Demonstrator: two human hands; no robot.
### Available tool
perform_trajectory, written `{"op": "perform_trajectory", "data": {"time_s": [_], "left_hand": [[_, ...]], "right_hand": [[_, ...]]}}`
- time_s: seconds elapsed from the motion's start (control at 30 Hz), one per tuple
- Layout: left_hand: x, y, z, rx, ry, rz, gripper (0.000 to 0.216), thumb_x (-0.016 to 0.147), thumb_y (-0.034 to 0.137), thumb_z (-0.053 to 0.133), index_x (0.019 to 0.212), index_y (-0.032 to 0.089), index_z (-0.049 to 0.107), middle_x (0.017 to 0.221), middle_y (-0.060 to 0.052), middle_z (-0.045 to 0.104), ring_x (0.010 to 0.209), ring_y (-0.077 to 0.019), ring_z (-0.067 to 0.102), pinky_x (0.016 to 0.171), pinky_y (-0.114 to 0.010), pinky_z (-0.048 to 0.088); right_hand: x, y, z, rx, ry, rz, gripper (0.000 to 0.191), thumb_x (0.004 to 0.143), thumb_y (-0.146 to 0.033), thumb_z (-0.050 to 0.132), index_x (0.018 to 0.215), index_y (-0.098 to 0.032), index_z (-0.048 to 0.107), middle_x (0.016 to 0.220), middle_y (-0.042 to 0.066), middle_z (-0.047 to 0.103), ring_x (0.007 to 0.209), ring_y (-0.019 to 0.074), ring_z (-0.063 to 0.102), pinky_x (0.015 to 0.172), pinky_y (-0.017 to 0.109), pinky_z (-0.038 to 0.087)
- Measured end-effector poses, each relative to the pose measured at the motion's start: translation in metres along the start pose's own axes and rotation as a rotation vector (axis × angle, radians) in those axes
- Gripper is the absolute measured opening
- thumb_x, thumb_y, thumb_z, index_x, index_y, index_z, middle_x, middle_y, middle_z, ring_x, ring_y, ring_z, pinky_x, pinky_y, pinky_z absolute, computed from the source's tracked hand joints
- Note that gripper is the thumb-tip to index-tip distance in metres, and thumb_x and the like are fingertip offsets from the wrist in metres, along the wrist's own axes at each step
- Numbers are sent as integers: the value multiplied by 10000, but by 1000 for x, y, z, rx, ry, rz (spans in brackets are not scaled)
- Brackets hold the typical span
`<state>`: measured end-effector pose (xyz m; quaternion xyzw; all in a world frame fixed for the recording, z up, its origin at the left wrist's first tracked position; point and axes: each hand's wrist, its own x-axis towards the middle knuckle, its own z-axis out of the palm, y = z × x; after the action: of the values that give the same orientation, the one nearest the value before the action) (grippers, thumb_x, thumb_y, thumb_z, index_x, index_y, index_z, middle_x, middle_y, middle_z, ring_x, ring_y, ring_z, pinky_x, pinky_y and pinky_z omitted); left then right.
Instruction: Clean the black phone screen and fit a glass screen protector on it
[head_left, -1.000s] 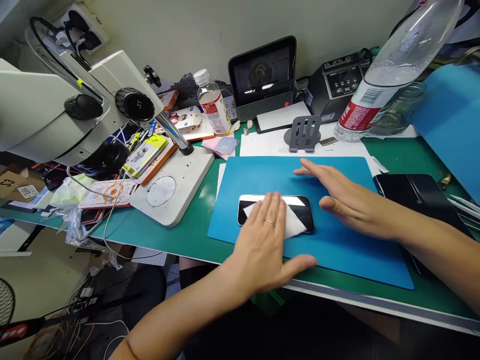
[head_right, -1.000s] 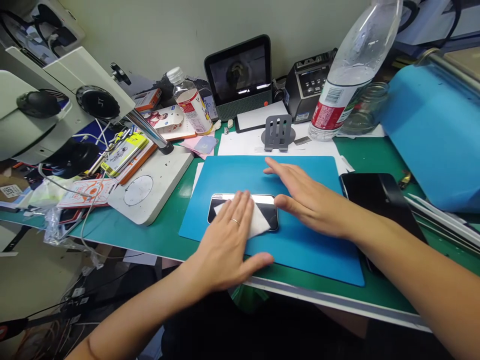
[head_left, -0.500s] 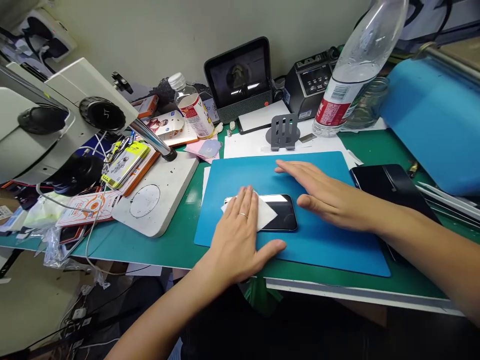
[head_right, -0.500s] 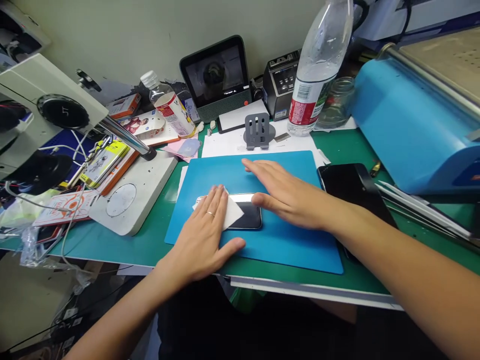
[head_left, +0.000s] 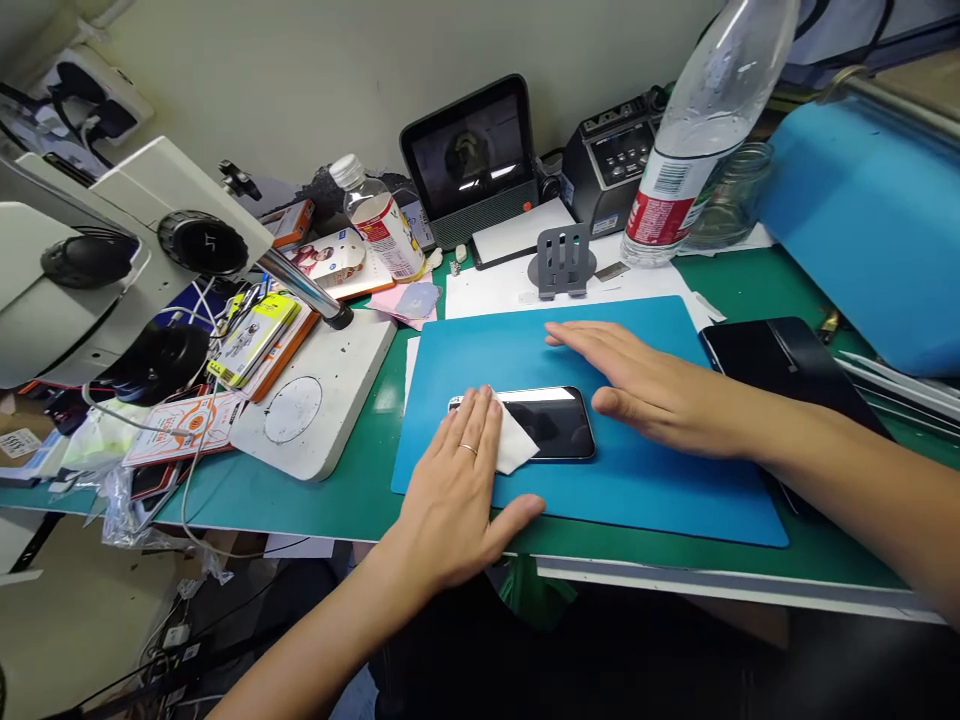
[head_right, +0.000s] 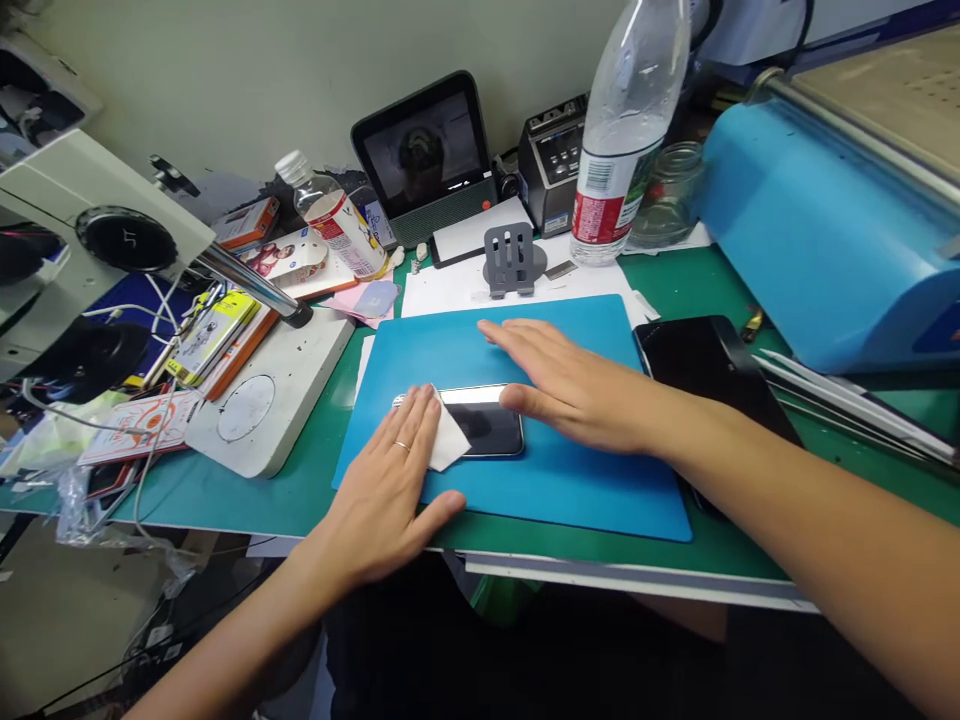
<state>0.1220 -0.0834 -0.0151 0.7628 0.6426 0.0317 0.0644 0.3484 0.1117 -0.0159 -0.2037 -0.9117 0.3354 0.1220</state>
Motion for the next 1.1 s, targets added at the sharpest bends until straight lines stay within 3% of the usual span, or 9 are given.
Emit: {"op": "perform_trajectory", "data": {"time_s": [0.13, 0.33, 0.43, 0.63, 0.73, 0.83, 0.97, 1.1], "left_hand": [[22, 22, 2, -19, 14, 0, 1035, 1034, 784, 309, 1664, -33, 239, 1762, -261, 156, 1665, -382, 140, 1345, -581, 267], [49, 72, 4, -89, 39, 141, 1072, 1014, 816, 328, 1638, -56, 304, 1749, -266, 221, 1674, -330, 138, 1381, -449, 182], [39, 67, 5, -105, 22, 167, 1034, 1030, 792, 324, 1654, -31, 279, 1768, -234, 175, 1677, -324, 113, 1377, -463, 207], [-1, 17, 9, -4, 51, 72, 906, 1083, 677, 319, 1697, 46, 107, 1774, -241, 160, 1668, -356, 114, 1320, -583, 329], [-2, 3, 10, 67, 90, 38, 877, 1096, 633, 325, 1697, 56, 51, 1769, -265, 175, 1664, -377, 127, 1293, -627, 356], [15, 13, 11, 75, 90, 17, 925, 1080, 675, 313, 1675, -9, 132, 1750, -303, 201, 1655, -410, 152, 1296, -643, 340], [43, 48, 13, 24, 75, 20, 1029, 1047, 761, 263, 1649, -73, 232, 1734, -321, 214, 1650, -419, 175, 1323, -611, 304], [45, 64, 12, -23, 76, 35, 1005, 1055, 750, 271, 1654, -57, 257, 1745, -286, 189, 1654, -396, 171, 1334, -578, 297]], "right_hand": [[1, -4, -2, 15, 27, -8, 1004, 920, -892, 270, 1714, -279, 278, 1753, 133, 377, 1621, 431, 293, 1272, 739, 262], [-1, 1, -3, 10, 41, 33, 1021, 910, -903, 224, 1711, -272, 291, 1742, 145, 392, 1615, 428, 310, 1267, 727, 287], [-1, 3, -4, 0, 44, 35, 1028, 908, -901, 190, 1710, -266, 295, 1738, 147, 397, 1620, 411, 308, 1282, 696, 281], [-2, 1, -5, 25, 2, 6, 1048, 896, -917, 228, 1717, -267, 270, 1751, 144, 375, 1629, 417, 280, 1285, 716, 250], [-1, -3, -5, 47, 2, 9, 1056, 895, -923, 225, 1716, -260, 273, 1757, 139, 365, 1626, 410, 288, 1296, 692, 250], [-1, -5, -6, 62, 7, 21, 1052, 891, -928, 191, 1718, -283, 259, 1769, 127, 341, 1634, 391, 271, 1301, 682, 244], [-2, -3, -7, 89, 20, 37, 1116, 842, -960, 131, 1716, -280, 268, 1755, 136, 364, 1632, 388, 272, 1311, 668, 225], [-3, 0, -8, 104, 31, 38, 1151, 804, -977, 116, 1711, -291, 287, 1725, 141, 414, 1618, 400, 301, 1310, 679, 220]]}}
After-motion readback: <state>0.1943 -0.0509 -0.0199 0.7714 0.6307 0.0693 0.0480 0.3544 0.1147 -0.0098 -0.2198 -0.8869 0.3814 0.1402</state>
